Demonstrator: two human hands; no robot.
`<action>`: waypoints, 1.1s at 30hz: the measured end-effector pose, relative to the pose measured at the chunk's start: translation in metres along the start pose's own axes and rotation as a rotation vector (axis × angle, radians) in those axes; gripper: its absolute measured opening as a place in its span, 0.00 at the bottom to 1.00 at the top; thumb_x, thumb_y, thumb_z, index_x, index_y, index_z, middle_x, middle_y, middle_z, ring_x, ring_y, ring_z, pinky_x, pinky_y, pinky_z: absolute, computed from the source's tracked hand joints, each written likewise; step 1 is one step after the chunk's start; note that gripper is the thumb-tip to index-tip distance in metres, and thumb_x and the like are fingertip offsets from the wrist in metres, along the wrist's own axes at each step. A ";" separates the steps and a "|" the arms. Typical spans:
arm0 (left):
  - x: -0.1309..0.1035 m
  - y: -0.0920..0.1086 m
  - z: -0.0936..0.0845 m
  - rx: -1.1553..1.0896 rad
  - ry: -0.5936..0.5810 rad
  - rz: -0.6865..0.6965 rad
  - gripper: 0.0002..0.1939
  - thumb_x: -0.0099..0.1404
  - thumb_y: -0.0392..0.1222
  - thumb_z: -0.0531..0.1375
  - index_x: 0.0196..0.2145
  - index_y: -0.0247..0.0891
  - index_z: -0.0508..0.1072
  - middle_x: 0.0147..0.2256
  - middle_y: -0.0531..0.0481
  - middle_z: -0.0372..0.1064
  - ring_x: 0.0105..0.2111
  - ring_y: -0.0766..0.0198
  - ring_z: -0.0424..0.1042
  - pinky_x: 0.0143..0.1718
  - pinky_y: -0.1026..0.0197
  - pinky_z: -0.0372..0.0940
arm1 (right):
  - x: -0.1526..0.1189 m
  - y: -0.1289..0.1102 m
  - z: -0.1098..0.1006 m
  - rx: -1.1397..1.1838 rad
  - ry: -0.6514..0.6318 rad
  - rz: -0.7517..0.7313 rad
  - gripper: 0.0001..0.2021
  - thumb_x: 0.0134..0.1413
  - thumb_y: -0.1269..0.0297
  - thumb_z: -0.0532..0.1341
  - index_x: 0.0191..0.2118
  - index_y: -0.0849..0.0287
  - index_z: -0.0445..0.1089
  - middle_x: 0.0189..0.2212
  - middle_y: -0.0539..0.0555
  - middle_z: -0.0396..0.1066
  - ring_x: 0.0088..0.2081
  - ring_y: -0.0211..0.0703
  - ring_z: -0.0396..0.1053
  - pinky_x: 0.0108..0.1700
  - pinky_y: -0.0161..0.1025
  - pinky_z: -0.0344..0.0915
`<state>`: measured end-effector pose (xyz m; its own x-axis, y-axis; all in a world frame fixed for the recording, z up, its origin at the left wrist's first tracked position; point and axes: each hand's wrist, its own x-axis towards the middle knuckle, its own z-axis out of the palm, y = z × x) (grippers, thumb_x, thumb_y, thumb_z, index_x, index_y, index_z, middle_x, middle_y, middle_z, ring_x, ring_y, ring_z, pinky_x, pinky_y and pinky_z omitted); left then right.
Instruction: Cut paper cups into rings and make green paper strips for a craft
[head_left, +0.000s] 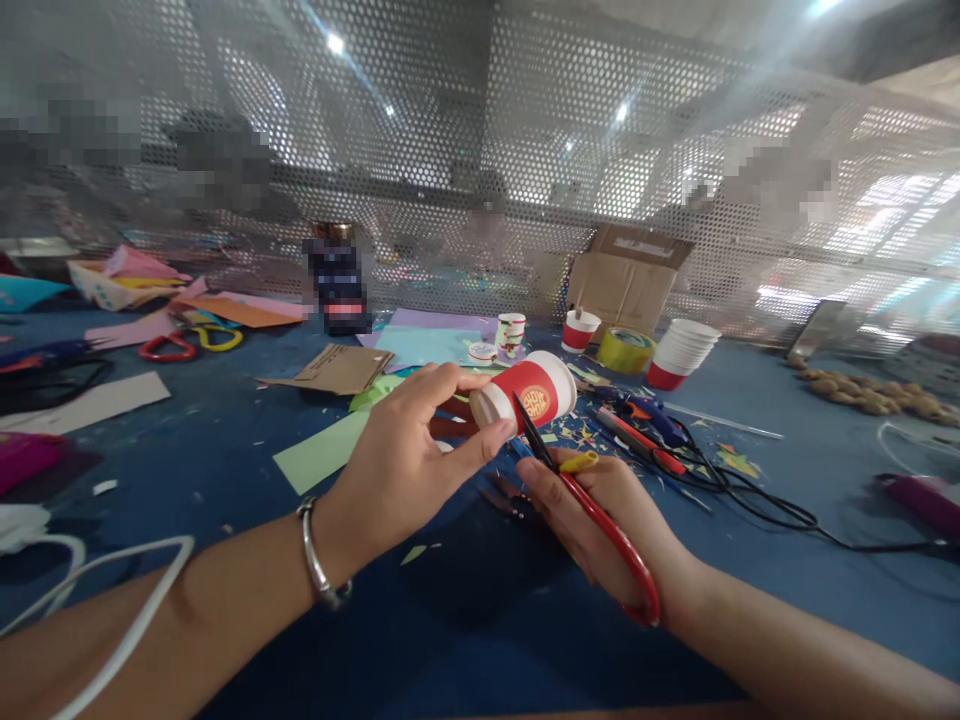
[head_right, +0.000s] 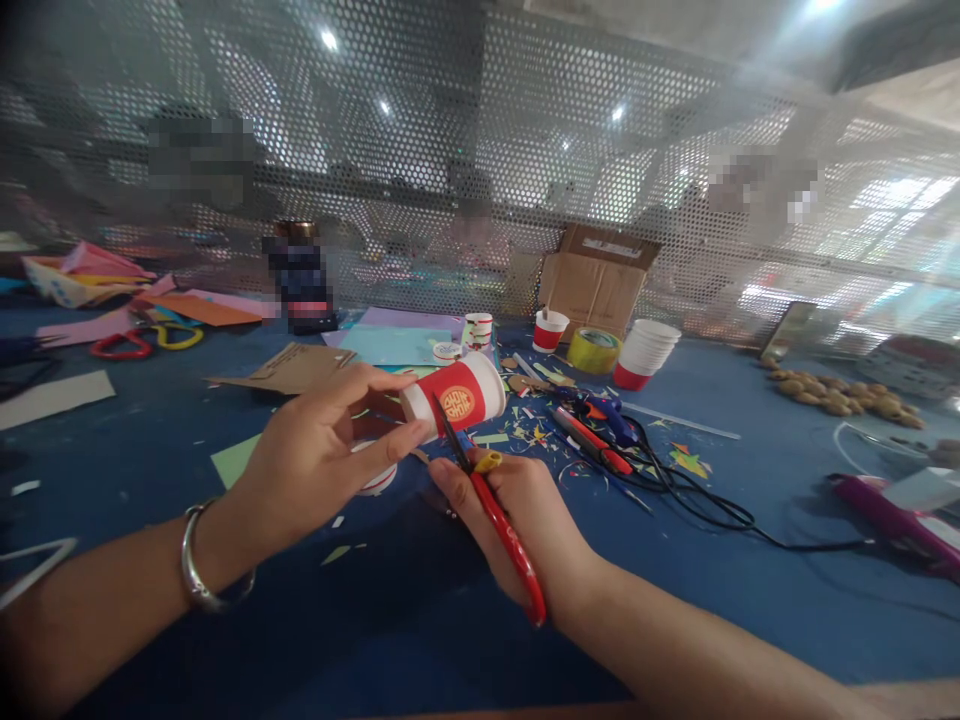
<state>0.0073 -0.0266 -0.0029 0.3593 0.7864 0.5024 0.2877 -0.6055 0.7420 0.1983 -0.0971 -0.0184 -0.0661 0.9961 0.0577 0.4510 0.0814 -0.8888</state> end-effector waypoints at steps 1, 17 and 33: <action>0.000 0.001 0.001 -0.018 0.000 -0.022 0.17 0.64 0.52 0.65 0.49 0.43 0.74 0.42 0.46 0.76 0.42 0.55 0.77 0.35 0.59 0.71 | 0.000 -0.001 0.000 -0.005 0.006 -0.002 0.30 0.65 0.43 0.55 0.15 0.54 0.55 0.08 0.46 0.54 0.14 0.33 0.51 0.18 0.35 0.47; 0.010 0.001 0.008 -0.568 -0.098 -0.335 0.14 0.64 0.50 0.67 0.40 0.39 0.74 0.36 0.51 0.75 0.32 0.68 0.73 0.37 0.63 0.70 | 0.003 -0.007 -0.004 -0.053 0.030 -0.063 0.25 0.65 0.47 0.56 0.19 0.55 0.60 0.08 0.45 0.55 0.14 0.34 0.54 0.17 0.34 0.50; 0.004 0.003 0.005 -0.255 -0.025 -0.056 0.16 0.64 0.47 0.67 0.48 0.40 0.73 0.42 0.46 0.78 0.40 0.58 0.78 0.42 0.57 0.72 | -0.001 -0.005 0.000 -0.093 0.067 -0.055 0.23 0.64 0.46 0.57 0.24 0.55 0.59 0.11 0.44 0.57 0.14 0.33 0.55 0.17 0.33 0.50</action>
<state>0.0143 -0.0259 -0.0013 0.3715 0.8129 0.4486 0.0758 -0.5081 0.8580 0.1965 -0.0980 -0.0143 -0.0352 0.9898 0.1379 0.5294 0.1355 -0.8375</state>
